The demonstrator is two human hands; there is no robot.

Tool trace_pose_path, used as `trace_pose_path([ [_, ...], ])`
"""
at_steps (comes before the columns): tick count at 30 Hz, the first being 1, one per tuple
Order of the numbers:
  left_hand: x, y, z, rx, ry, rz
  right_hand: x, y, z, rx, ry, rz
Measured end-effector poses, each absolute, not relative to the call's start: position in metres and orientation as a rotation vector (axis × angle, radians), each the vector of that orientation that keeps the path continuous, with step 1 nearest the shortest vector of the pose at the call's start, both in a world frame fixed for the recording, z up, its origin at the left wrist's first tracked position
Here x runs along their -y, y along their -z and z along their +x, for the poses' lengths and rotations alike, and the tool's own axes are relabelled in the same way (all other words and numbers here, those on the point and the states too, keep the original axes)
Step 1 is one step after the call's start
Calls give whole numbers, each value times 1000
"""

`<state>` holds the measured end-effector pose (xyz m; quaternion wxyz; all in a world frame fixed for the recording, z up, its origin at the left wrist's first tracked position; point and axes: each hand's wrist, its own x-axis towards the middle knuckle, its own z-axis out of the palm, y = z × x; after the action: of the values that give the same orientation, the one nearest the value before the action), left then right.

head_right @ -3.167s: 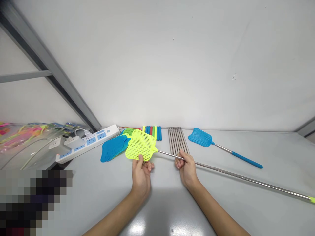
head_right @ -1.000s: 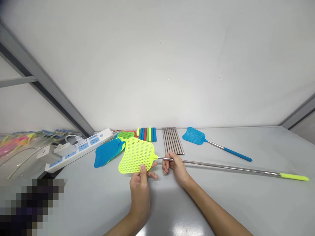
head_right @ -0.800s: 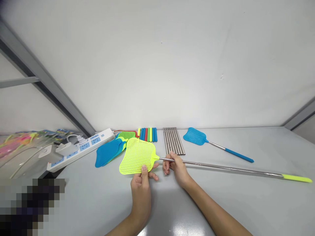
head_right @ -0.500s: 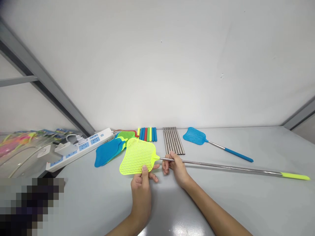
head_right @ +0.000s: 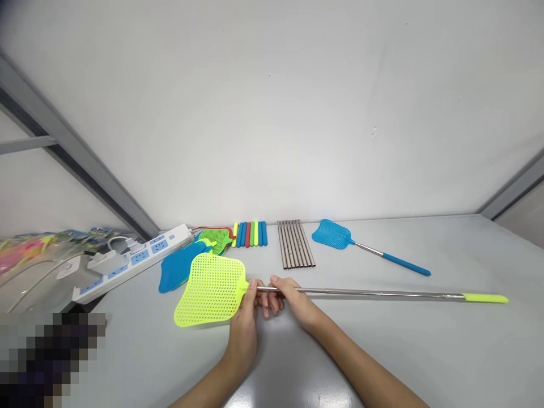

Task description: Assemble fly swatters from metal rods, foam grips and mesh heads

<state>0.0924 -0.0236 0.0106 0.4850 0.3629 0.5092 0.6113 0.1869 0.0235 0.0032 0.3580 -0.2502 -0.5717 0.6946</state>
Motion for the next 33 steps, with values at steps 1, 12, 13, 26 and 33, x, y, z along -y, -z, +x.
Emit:
trace_pose_path([
  [1, 23, -10, 91, -1234, -1479, 893, -23, -4, 187, 1485, -1793, -646],
  [12, 9, -6, 80, -1346, -1650, 767, -30, 2, 187, 1003, -1774, -734],
  [13, 6, -7, 78, -1335, -1678, 723, -31, 2, 187, 914, -1771, -719],
  [26, -9, -11, 59, -1193, -1782, 582, -51, 4, 207, 560, -1522, -661],
  [33, -6, -10, 61, -968, -1426, 778, -53, 2, 212, 496, -1540, -693],
])
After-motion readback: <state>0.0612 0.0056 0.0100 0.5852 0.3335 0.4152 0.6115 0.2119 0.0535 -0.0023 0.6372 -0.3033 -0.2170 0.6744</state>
